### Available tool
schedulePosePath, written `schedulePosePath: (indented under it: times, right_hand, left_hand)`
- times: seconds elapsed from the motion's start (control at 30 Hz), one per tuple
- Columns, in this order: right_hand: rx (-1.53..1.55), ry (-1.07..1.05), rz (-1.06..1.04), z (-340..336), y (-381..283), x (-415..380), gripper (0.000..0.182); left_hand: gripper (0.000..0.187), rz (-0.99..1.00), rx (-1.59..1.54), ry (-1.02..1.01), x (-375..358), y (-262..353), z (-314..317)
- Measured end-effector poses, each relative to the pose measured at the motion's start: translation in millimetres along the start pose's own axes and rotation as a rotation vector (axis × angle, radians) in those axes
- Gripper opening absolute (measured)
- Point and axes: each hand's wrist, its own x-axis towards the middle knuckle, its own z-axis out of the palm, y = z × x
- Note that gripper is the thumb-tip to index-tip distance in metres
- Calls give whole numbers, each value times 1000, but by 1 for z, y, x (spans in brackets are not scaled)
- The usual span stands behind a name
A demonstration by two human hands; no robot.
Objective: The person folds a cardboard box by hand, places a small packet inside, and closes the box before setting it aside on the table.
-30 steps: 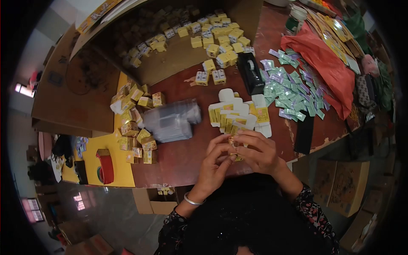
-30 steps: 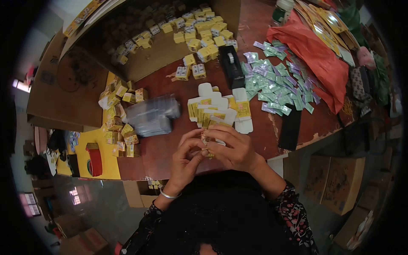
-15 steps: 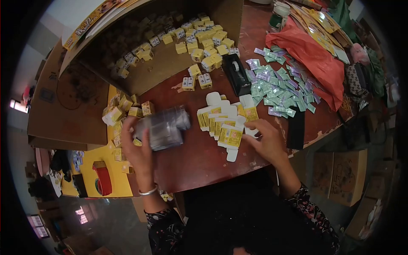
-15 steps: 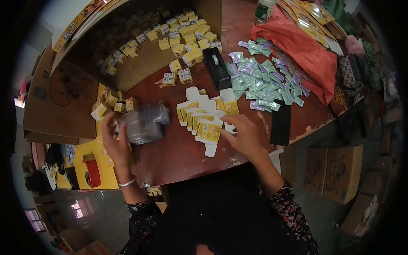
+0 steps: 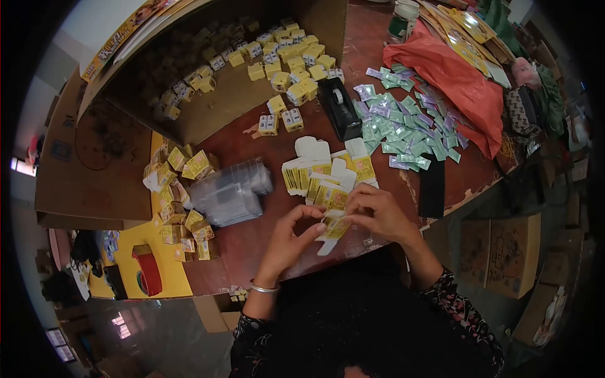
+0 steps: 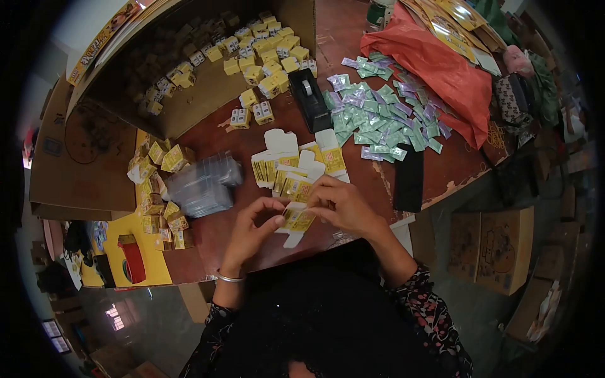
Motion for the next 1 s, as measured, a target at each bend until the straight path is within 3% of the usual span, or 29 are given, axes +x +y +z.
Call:
schedulePosePath:
  times: [0.13,0.23,0.37,0.47,0.6,0.8,0.93,1.0]
  right_hand:
    - [50,-41,-223,-9,-21,-2,12]
    - [48,18,-342,-9,-21,-1,19]
    - [113,200,-271,-8,-31,-6,41]
    - [151,128,-329,0,-26,-8,67]
    - [255,-3,-308,19,-19,-11,82]
    - [320,-13,-444,26,-22,-3,61]
    - [188,22,-565,25,-22,3,44]
    - [110,61,-634,22,-26,7,37]
  left_hand:
    - [34,-75,-159,-358,-5,6,-8]
    - [43,-61,-325,-402,-9,-3,-5]
    - [53,75,-311,-190,-14,1,6]
    - [56,229,-216,-53,-21,11,22]
    - [59,344,-99,-56,-30,13,34]
    - [50,431,-8,-147,-33,6,30]
    - [45,497,94,-172,-32,7,28]
    - [45,453,-156,-134,-36,3,36]
